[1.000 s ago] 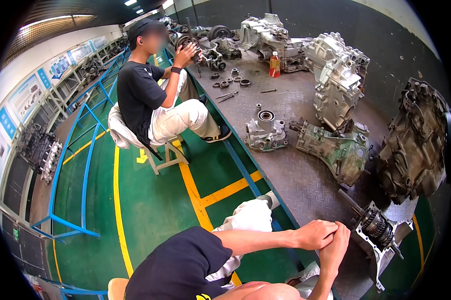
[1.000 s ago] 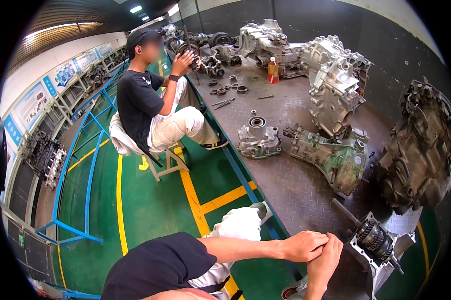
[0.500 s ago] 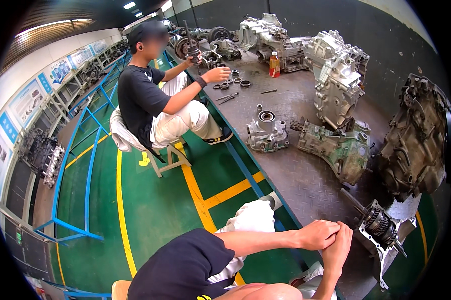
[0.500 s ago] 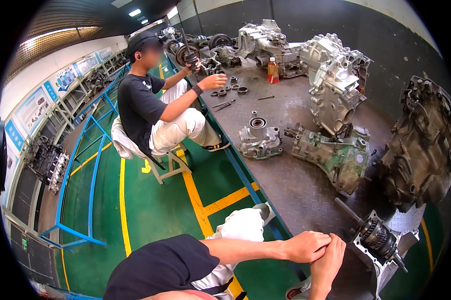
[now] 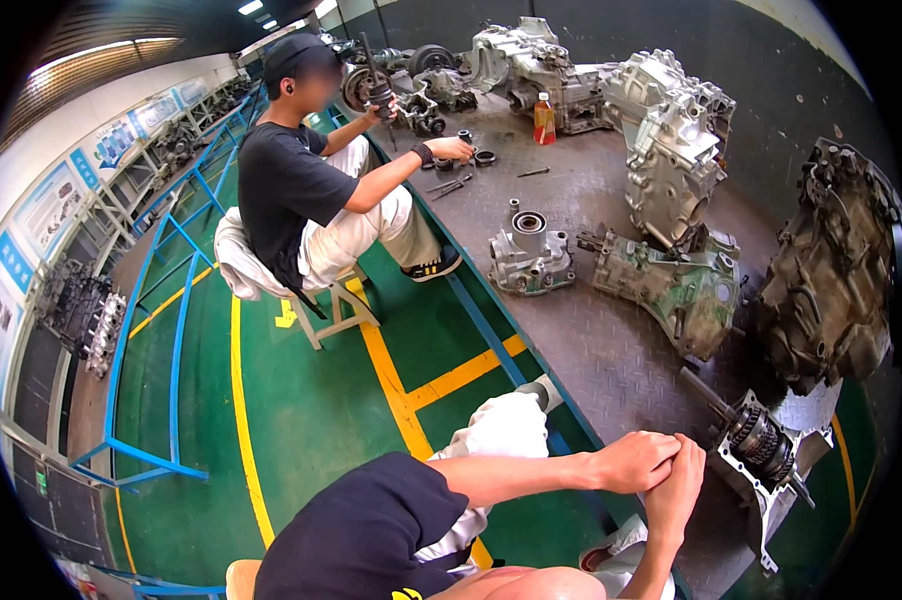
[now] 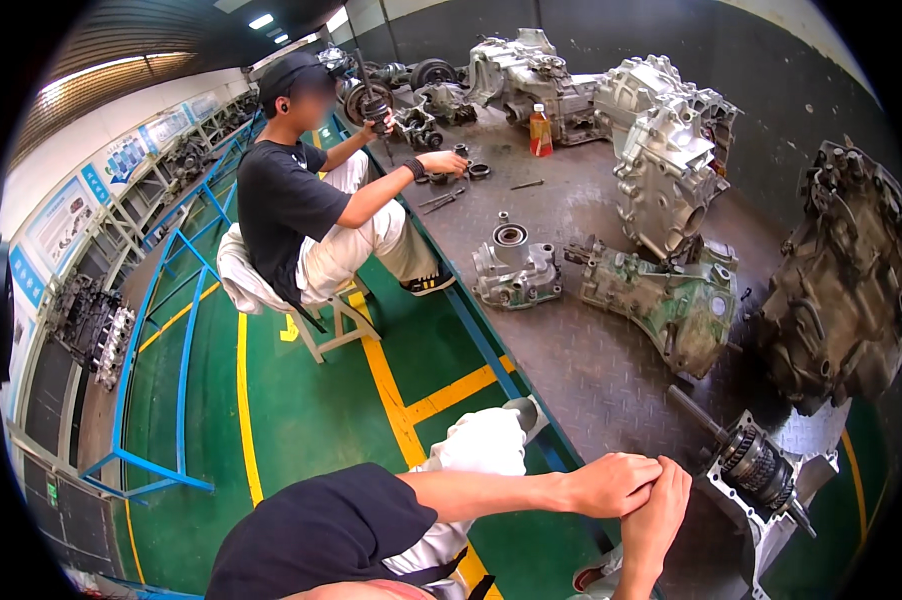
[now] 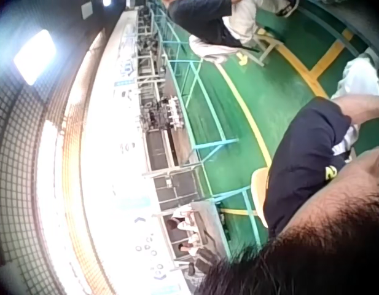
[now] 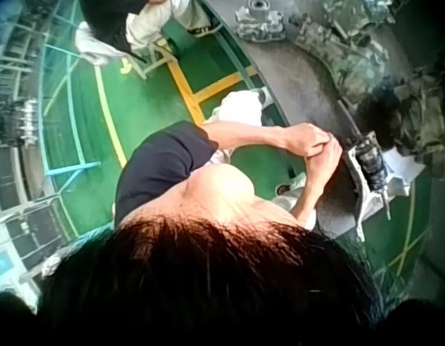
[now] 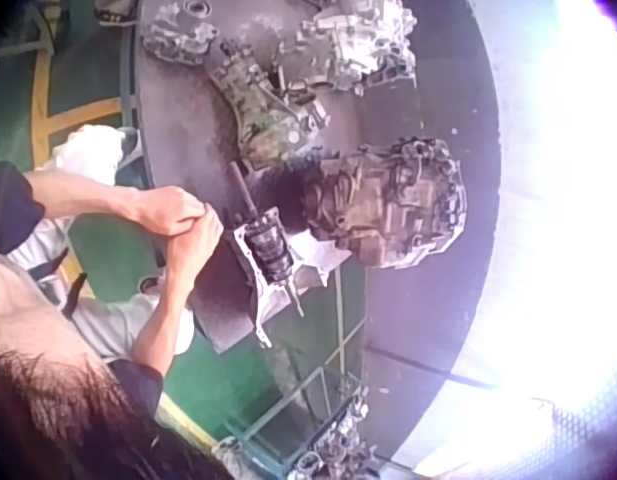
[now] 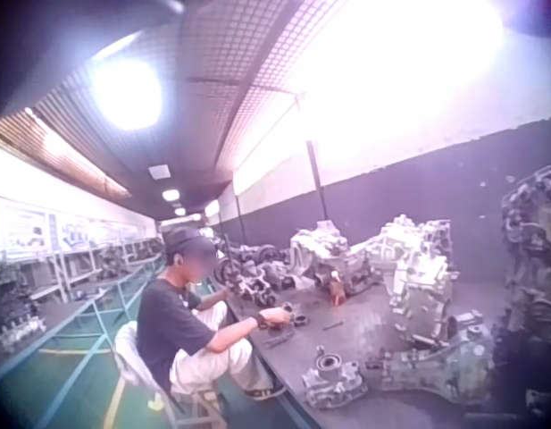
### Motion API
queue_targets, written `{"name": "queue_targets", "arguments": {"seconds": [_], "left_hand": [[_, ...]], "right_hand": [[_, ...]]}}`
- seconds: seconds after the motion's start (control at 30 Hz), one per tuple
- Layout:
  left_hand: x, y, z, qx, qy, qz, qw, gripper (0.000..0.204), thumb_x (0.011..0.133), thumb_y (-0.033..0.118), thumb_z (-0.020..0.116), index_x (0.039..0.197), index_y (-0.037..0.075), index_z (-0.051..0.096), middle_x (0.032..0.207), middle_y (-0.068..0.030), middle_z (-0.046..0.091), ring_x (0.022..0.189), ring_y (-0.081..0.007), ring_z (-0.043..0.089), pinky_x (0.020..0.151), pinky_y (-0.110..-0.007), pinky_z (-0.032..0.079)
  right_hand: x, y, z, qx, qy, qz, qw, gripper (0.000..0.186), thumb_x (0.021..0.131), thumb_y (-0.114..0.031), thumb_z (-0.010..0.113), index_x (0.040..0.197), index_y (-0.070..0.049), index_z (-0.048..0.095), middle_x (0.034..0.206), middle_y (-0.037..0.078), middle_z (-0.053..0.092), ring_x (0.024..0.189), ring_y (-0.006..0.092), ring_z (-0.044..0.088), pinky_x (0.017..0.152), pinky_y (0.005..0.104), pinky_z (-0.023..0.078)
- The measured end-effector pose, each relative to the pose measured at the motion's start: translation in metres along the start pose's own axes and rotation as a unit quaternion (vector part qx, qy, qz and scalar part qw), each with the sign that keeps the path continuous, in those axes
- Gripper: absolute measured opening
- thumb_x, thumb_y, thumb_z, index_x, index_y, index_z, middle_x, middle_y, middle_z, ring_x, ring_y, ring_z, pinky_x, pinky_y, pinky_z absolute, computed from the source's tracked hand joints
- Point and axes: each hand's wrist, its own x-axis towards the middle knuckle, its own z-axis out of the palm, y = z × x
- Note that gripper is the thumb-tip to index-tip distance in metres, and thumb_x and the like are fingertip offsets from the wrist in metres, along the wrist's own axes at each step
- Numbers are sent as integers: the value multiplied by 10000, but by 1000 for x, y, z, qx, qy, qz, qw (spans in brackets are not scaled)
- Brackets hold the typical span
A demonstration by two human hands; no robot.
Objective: The person assembles and rotates gears on a transmission shaft inside a gearbox casing by hand on a workbench.
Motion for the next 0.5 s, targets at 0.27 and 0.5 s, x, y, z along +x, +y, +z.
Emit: {"name": "queue_targets", "arguments": {"seconds": [0.27,0.5], "left_hand": [[-1,-1,0,1,-4,0,1000,179,911,130,561,926,-48,559,929,-257,648,910,-458,619,815,-513,509],[0,0,0,5,-7,-1,1000,179,911,130,561,928,-48,562,937,-260,653,920,-457,622,822,-513,510]], "right_hand": [[0,-1,0,-4,-1,-8,1000,328,816,9,617,1139,62,611,1115,224,653,1114,405,587,970,447,484],[-1,-1,-2,-9,0,-15,1000,325,811,14,619,1131,70,607,1116,227,652,1112,407,587,972,448,483]]}}
